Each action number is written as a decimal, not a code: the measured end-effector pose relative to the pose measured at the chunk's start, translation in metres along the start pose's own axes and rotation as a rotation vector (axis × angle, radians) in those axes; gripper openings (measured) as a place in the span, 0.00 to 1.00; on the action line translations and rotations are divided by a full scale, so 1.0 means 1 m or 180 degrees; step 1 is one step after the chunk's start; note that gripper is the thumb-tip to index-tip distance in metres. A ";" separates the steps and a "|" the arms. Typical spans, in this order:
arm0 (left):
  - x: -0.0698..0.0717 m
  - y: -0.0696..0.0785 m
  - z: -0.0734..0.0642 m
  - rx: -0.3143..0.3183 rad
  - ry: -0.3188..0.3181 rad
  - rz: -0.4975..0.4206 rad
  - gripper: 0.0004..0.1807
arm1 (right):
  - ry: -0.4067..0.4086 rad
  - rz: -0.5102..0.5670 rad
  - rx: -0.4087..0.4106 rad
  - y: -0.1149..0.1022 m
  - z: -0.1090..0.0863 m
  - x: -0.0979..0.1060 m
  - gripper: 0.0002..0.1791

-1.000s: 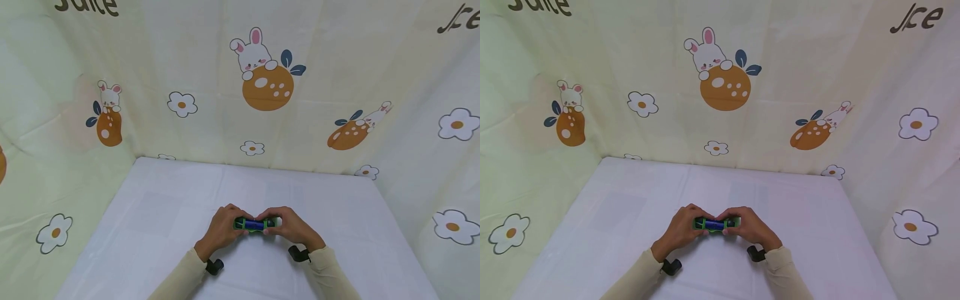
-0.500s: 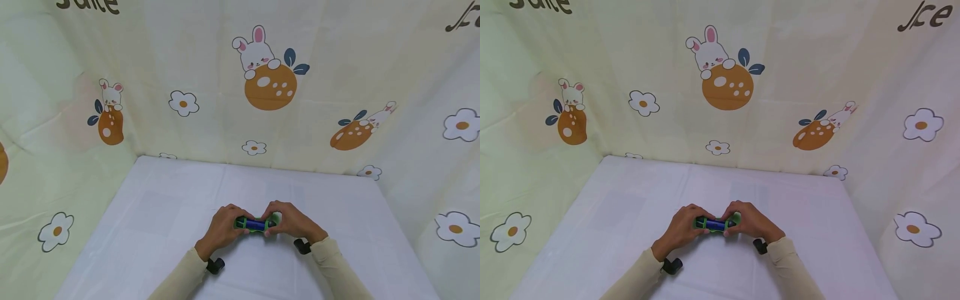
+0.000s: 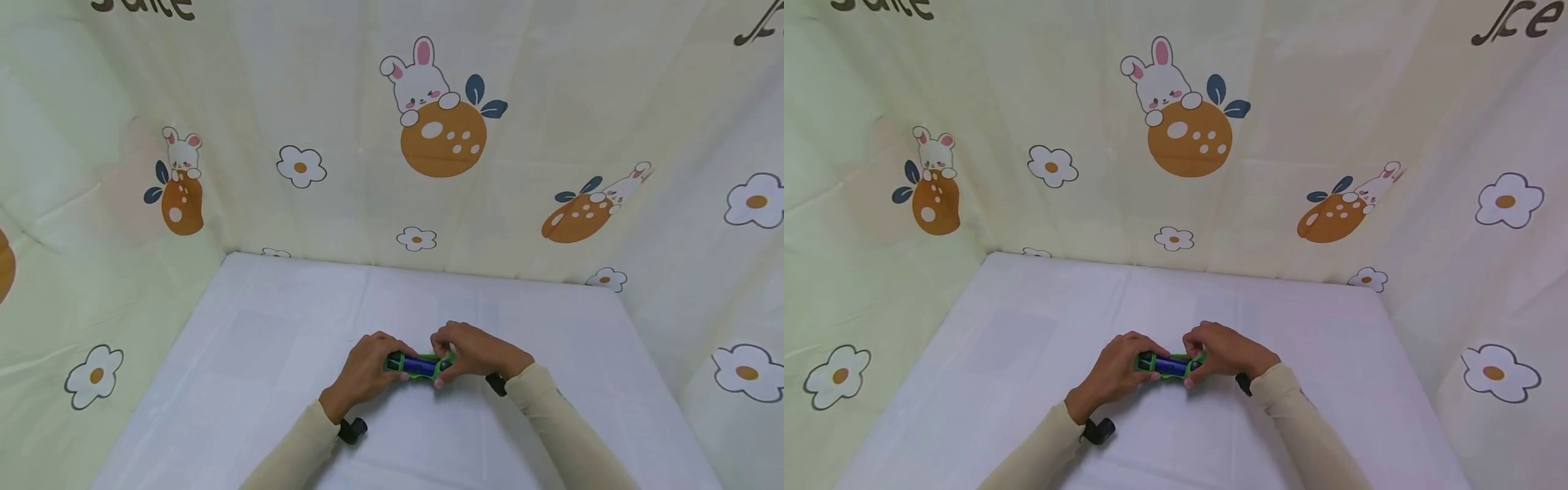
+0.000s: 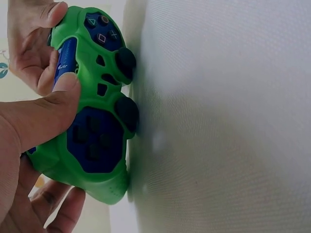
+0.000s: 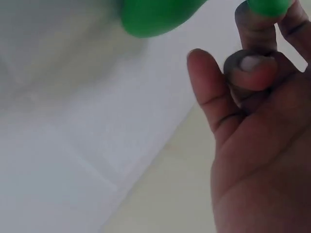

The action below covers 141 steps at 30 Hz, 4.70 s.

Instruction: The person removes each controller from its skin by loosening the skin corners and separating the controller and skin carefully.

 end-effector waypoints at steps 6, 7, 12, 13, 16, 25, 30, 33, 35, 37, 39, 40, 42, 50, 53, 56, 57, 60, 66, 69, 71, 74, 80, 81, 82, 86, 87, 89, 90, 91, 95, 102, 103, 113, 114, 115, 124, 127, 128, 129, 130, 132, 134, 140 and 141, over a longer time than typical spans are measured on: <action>0.000 0.001 0.000 -0.0017 -0.0035 -0.0023 0.20 | -0.0307 0.0177 -0.0049 -0.001 0.001 -0.007 0.28; -0.001 0.001 0.000 -0.0031 -0.0031 -0.0020 0.20 | -0.0341 0.0215 -0.0069 0.000 0.001 -0.008 0.28; -0.001 0.002 0.001 -0.0057 -0.0039 0.0015 0.20 | -0.0323 0.0365 0.0007 -0.003 -0.001 -0.009 0.28; -0.001 0.003 0.001 -0.0058 -0.0038 0.0014 0.20 | -0.0288 0.0394 0.0038 -0.003 -0.002 -0.008 0.27; 0.000 0.003 0.001 -0.0074 -0.0023 0.0013 0.20 | -0.0123 0.0445 0.0150 -0.005 -0.004 -0.006 0.27; 0.001 0.002 0.002 -0.0135 0.0011 -0.0003 0.20 | 0.0502 0.0468 0.0343 -0.005 -0.020 0.000 0.25; 0.001 0.001 0.003 -0.0140 0.0008 0.0001 0.20 | 0.0825 0.0407 0.0297 -0.003 -0.028 0.000 0.22; 0.000 0.000 0.003 -0.0144 -0.0008 0.0038 0.20 | 0.0994 0.0391 0.0263 -0.004 -0.033 0.000 0.21; 0.001 0.000 0.004 -0.0148 -0.0015 0.0061 0.21 | 0.1068 0.0380 0.0291 -0.005 -0.035 0.000 0.20; 0.002 0.000 0.004 -0.0161 -0.0019 0.0062 0.21 | 0.1106 0.0364 0.0338 -0.007 -0.037 0.000 0.20; 0.003 0.001 0.003 -0.0179 -0.0020 0.0058 0.21 | 0.1118 0.0363 0.0383 -0.008 -0.039 0.001 0.21; 0.003 0.001 0.003 -0.0185 -0.0021 0.0061 0.21 | 0.1126 0.0347 0.0400 -0.008 -0.040 0.000 0.21; 0.003 0.001 0.003 -0.0182 -0.0027 0.0061 0.21 | 0.1132 0.0325 0.0421 -0.008 -0.042 0.000 0.22; 0.003 -0.002 0.005 -0.0103 -0.0049 0.0042 0.20 | 0.1395 0.0284 0.0488 -0.006 -0.047 -0.003 0.21; 0.003 -0.003 0.007 -0.0071 -0.0058 0.0021 0.20 | 0.1538 0.0285 0.0575 -0.006 -0.050 -0.004 0.21; 0.002 -0.003 0.008 -0.0080 -0.0068 0.0024 0.20 | 0.1629 0.0305 0.0673 -0.006 -0.053 -0.005 0.20; 0.002 -0.003 0.008 -0.0093 -0.0062 0.0018 0.19 | 0.1645 0.0327 0.0703 -0.005 -0.054 -0.005 0.20; 0.003 -0.003 0.009 -0.0108 -0.0029 -0.0029 0.19 | 0.1638 0.0419 0.0729 -0.002 -0.056 -0.006 0.23; 0.007 -0.004 0.009 -0.0079 -0.0001 -0.0201 0.18 | 0.1592 0.0583 0.0642 0.007 -0.058 -0.006 0.25; 0.007 -0.006 0.009 -0.0068 0.0014 -0.0226 0.18 | 0.1570 0.0682 0.0563 0.015 -0.057 -0.006 0.22; 0.007 -0.007 0.008 -0.0045 0.0023 -0.0192 0.18 | 0.1515 0.0761 0.0421 0.023 -0.054 -0.007 0.21; 0.007 -0.008 0.007 0.0000 0.0026 -0.0124 0.18 | 0.1424 0.0928 0.0119 0.033 -0.048 -0.011 0.23; 0.004 -0.007 0.008 0.0083 -0.0030 -0.0110 0.18 | 0.1473 0.1017 -0.0299 0.029 -0.041 -0.014 0.36; 0.003 -0.007 0.009 0.0082 -0.0037 -0.0078 0.17 | 0.1473 0.0976 -0.0292 0.026 -0.040 -0.016 0.39; 0.002 -0.007 0.009 0.0097 -0.0045 -0.0083 0.18 | 0.1456 0.0923 -0.0276 0.023 -0.038 -0.018 0.41; 0.000 -0.005 0.010 0.0075 -0.0076 -0.0040 0.18 | 0.1388 0.0765 -0.0252 0.016 -0.034 -0.025 0.41; 0.000 -0.005 0.010 0.0065 -0.0083 -0.0047 0.18 | 0.1381 0.0768 -0.0260 0.016 -0.033 -0.026 0.39; 0.001 -0.005 0.010 0.0052 -0.0091 -0.0077 0.18 | 0.1377 0.0818 -0.0283 0.019 -0.032 -0.028 0.35; 0.001 -0.005 0.010 0.0040 -0.0090 -0.0098 0.18 | 0.1372 0.0874 -0.0304 0.021 -0.032 -0.028 0.32; 0.001 -0.006 0.011 0.0041 -0.0093 -0.0125 0.18 | 0.1363 0.0927 -0.0318 0.023 -0.031 -0.029 0.30; 0.001 -0.009 0.012 0.0094 -0.0158 -0.0244 0.18 | 0.1280 0.1164 -0.0425 0.032 -0.028 -0.030 0.25; 0.001 -0.014 0.016 0.0259 -0.0315 -0.0436 0.19 | 0.1142 0.1356 -0.0440 0.034 -0.025 -0.027 0.24; 0.001 -0.014 0.017 0.0258 -0.0330 -0.0446 0.20 | 0.1127 0.1362 -0.0436 0.034 -0.025 -0.027 0.24; 0.001 -0.006 0.026 -0.0224 -0.0583 -0.0385 0.26 | 0.0977 0.1256 -0.0349 0.030 -0.027 -0.027 0.25; 0.001 -0.006 0.026 -0.0232 -0.0613 -0.0401 0.27 | 0.0957 0.1247 -0.0332 0.029 -0.027 -0.027 0.26; 0.000 -0.006 0.027 -0.0229 -0.0638 -0.0414 0.28 | 0.0944 0.1238 -0.0320 0.028 -0.027 -0.028 0.26; -0.003 -0.011 0.028 -0.0172 -0.0703 -0.0284 0.35 | 0.0957 0.1202 -0.0326 0.027 -0.031 -0.027 0.25; -0.007 -0.011 0.028 -0.0171 -0.0800 -0.0259 0.35 | 0.0934 0.1209 -0.0325 0.027 -0.031 -0.028 0.24; -0.008 -0.010 0.027 -0.0176 -0.0848 -0.0240 0.36 | 0.0928 0.1207 -0.0318 0.026 -0.031 -0.029 0.25; -0.009 -0.010 0.027 -0.0182 -0.0899 -0.0230 0.36 | 0.0924 0.1208 -0.0311 0.026 -0.031 -0.029 0.25; -0.011 -0.010 0.026 -0.0183 -0.0947 -0.0223 0.37 | 0.0926 0.1202 -0.0294 0.025 -0.031 -0.030 0.25; -0.013 -0.011 0.026 -0.0170 -0.1029 -0.0259 0.37 | 0.0930 0.1200 -0.0260 0.024 -0.032 -0.030 0.25; -0.016 -0.014 0.026 -0.0136 -0.1095 -0.0401 0.36 | 0.0943 0.1198 -0.0242 0.024 -0.032 -0.030 0.25; -0.022 -0.018 0.029 -0.0096 -0.1224 -0.1416 0.20 | 0.0966 0.1214 -0.0227 0.023 -0.033 -0.029 0.24; -0.021 -0.017 0.029 -0.0095 -0.1227 -0.1576 0.18 | 0.0975 0.1193 -0.0228 0.023 -0.033 -0.029 0.24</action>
Point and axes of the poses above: each hand's wrist, its own z-axis towards the middle knuckle, its own x-axis out of the back of the hand, y = z × x, the point moved 9 cm from there along z, towards the middle knuckle, and after that the axes turned 9 degrees about -x, right-handed, at the moved point
